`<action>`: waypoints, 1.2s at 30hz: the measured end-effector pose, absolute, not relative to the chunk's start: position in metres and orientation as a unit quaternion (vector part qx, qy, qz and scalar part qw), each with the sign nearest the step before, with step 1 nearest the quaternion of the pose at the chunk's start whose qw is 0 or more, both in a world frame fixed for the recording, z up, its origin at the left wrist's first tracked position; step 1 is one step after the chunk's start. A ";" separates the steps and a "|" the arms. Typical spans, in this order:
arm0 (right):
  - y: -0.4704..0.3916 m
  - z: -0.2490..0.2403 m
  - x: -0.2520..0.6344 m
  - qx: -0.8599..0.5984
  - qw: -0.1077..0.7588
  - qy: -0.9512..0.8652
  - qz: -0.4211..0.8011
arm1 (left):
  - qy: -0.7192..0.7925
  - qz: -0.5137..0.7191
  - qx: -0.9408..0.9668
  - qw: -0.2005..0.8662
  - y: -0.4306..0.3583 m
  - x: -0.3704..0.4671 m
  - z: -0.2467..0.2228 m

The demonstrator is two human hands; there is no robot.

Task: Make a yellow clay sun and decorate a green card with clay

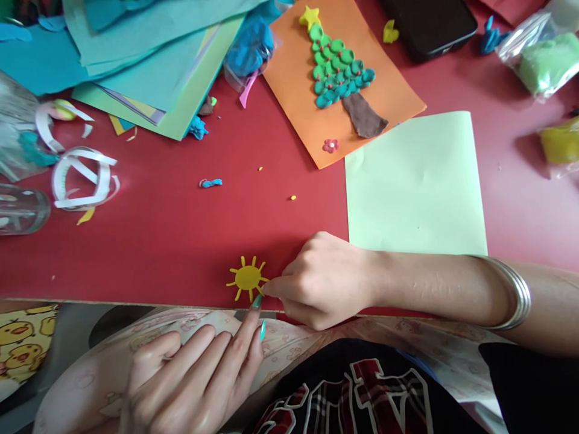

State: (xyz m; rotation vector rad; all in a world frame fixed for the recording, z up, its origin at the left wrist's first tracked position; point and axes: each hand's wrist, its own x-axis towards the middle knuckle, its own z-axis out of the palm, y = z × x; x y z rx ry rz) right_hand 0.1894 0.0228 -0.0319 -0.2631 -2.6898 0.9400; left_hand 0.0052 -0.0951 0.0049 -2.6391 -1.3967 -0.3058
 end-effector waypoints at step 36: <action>0.032 -0.028 0.190 -0.157 0.279 -0.894 0.315 | -0.526 -0.154 -0.836 0.031 -0.047 -0.053 0.002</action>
